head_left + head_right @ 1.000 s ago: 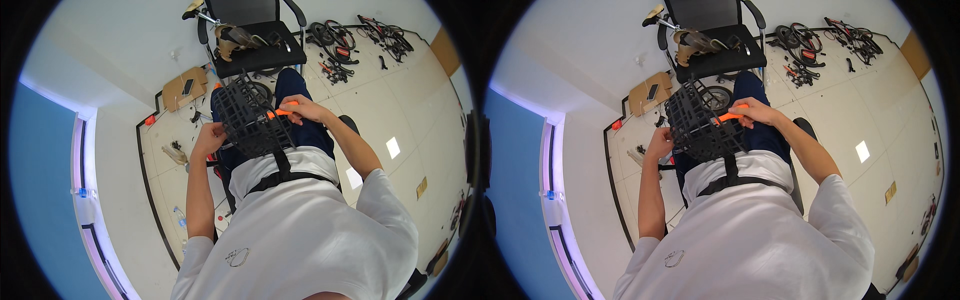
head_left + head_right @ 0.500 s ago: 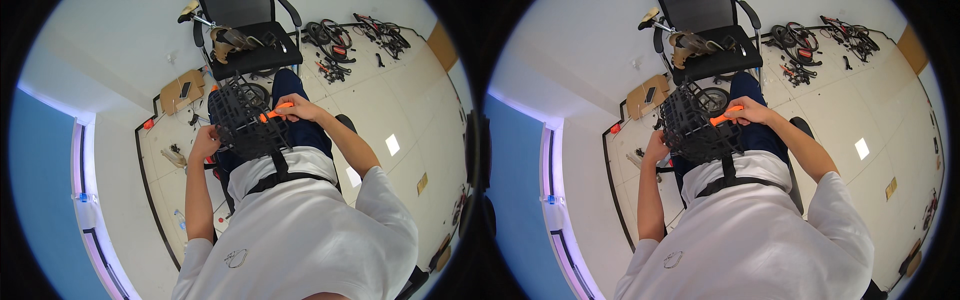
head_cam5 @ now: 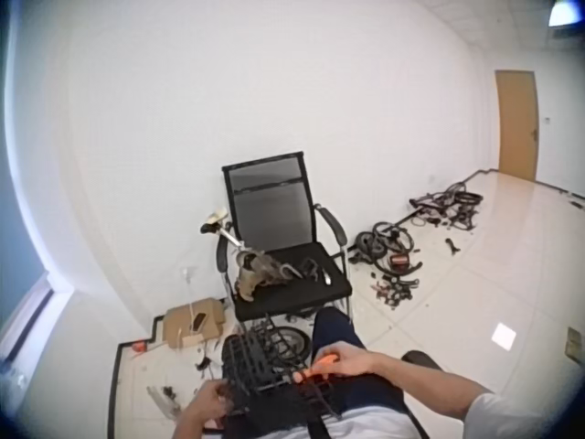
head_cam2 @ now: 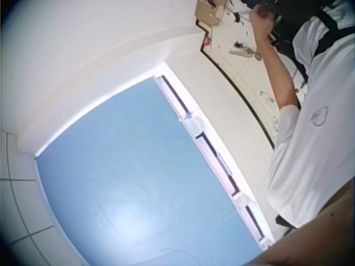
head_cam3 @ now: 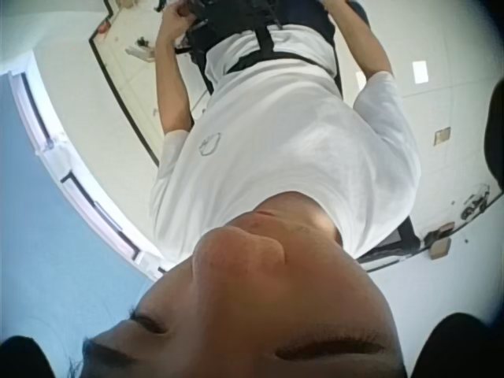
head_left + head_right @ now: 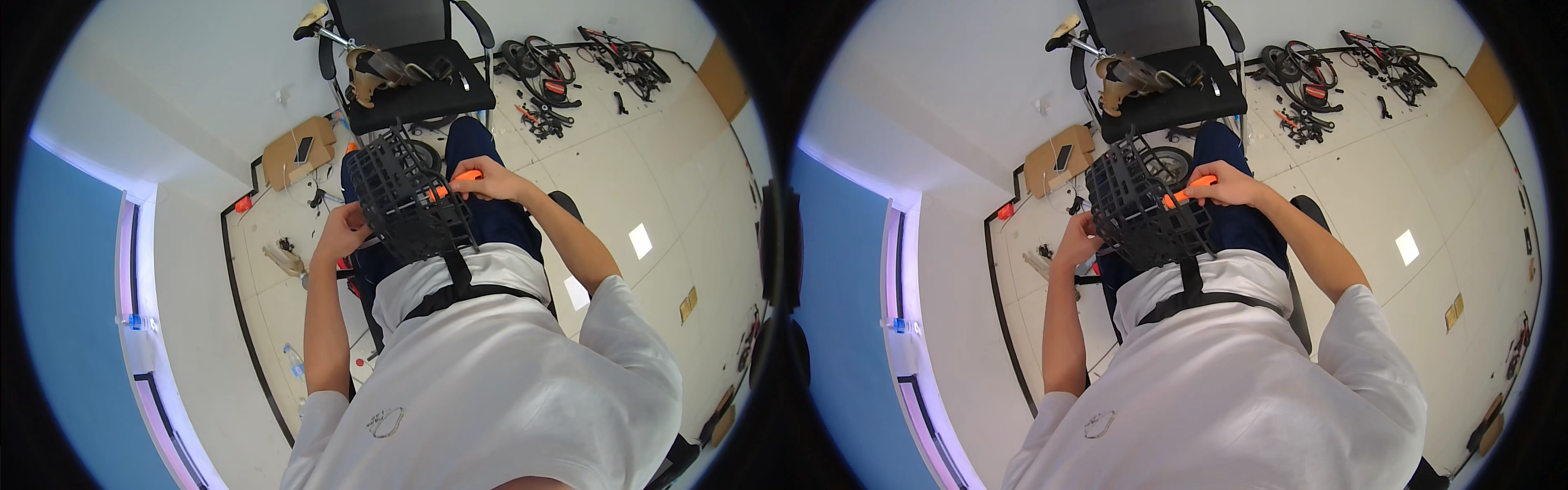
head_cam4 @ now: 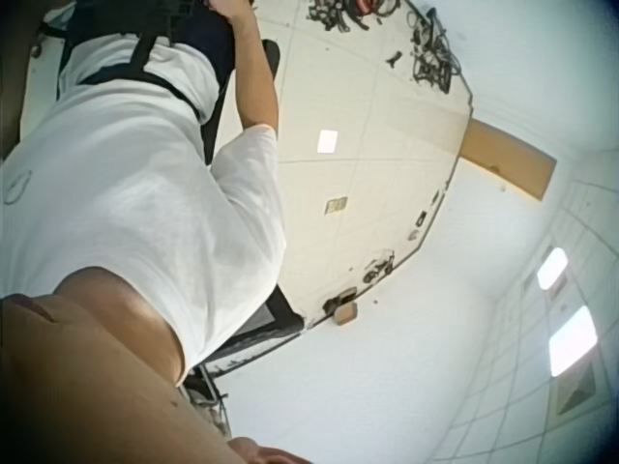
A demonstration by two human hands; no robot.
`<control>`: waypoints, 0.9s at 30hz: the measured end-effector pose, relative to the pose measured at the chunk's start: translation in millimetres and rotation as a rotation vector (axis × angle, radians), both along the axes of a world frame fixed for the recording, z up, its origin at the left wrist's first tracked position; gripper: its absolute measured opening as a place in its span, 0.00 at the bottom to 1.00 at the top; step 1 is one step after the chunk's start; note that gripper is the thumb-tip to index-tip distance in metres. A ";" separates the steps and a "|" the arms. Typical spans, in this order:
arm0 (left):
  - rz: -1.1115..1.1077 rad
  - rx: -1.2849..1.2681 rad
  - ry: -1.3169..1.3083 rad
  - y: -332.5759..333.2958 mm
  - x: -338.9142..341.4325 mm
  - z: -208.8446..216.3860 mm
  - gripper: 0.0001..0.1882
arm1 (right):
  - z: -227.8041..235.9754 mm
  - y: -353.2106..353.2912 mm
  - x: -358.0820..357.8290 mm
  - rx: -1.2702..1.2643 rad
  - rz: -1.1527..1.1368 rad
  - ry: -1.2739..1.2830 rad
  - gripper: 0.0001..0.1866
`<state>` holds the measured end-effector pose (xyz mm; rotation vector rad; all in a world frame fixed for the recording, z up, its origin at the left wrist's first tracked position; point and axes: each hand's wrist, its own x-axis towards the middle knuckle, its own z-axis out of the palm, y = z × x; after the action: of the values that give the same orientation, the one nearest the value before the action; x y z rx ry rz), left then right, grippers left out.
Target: The person sits and assembles a black plastic grid-like object using an orange-handled screwdriver. They repeatedly insert and tighten screws into the frame while holding the object on their lap.
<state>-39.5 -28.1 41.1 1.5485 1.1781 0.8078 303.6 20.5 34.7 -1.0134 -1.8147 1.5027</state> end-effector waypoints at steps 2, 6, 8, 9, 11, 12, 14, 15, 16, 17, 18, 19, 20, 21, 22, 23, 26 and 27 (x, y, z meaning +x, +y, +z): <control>-0.018 0.011 0.039 -4.3 1.6 9.4 0.07 | 13.7 -6.5 -6.1 0.259 0.036 -0.097 0.13; 0.015 0.042 0.293 1.5 -3.1 0.0 0.08 | 37.9 -15.3 -12.1 0.575 0.114 -0.397 0.13; 0.017 0.058 0.290 4.0 -6.6 -10.3 0.10 | 44.6 -21.3 -16.9 0.667 0.116 -0.570 0.15; 0.019 0.066 0.288 5.1 -8.5 -14.6 0.13 | 43.5 -21.2 -17.4 0.690 0.114 -0.562 0.16; 0.028 0.067 0.278 3.7 -5.3 -10.9 0.12 | 45.2 -20.8 -17.2 0.690 0.133 -0.577 0.15; 0.033 0.067 0.273 3.5 -4.1 -9.5 0.12 | 46.6 -20.6 -17.0 0.690 0.143 -0.584 0.15; 0.015 0.086 0.246 4.0 -6.1 -15.4 0.11 | 49.3 -20.4 -17.2 0.696 0.149 -0.579 0.14; 0.007 0.095 0.233 4.2 -6.9 -17.6 0.11 | 50.9 -20.6 -17.4 0.700 0.153 -0.576 0.14; 0.018 0.101 0.221 4.5 -6.3 -18.6 0.10 | 52.3 -21.4 -17.2 0.698 0.150 -0.568 0.14; 0.028 0.107 0.209 4.5 -5.2 -19.2 0.09 | 53.7 -22.2 -17.1 0.697 0.147 -0.559 0.14; 0.039 0.113 0.197 4.0 -4.0 -19.7 0.09 | 53.7 -22.6 -17.2 0.696 0.144 -0.551 0.14; 0.051 0.112 0.227 2.1 -0.6 -14.0 0.05 | 52.9 -22.8 -17.0 0.697 0.146 -0.537 0.14; 0.061 0.113 0.257 -0.5 3.6 -3.6 0.03 | 52.2 -22.7 -17.0 0.698 0.146 -0.523 0.14; 0.071 0.114 0.287 -1.4 6.3 1.5 0.04 | 51.3 -22.5 -16.4 0.699 0.146 -0.509 0.14; 0.066 0.136 0.302 -1.3 5.8 0.5 0.04 | 46.3 -21.0 -16.7 0.714 0.149 -0.478 0.14; 0.061 0.158 0.318 -0.3 4.9 -2.0 0.05 | 38.1 -18.0 -17.2 0.728 0.151 -0.447 0.14; 0.048 0.226 0.316 6.7 -5.4 -27.1 0.08 | 35.7 -12.3 -20.0 0.669 0.179 -0.419 0.16; 0.045 0.249 0.307 9.0 -9.7 -38.0 0.09 | 37.8 -10.5 -21.0 0.632 0.192 -0.422 0.16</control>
<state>-49.2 -19.1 3.1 1.9079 1.3765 0.7881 282.6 9.9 72.5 -0.8850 -2.5153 0.7290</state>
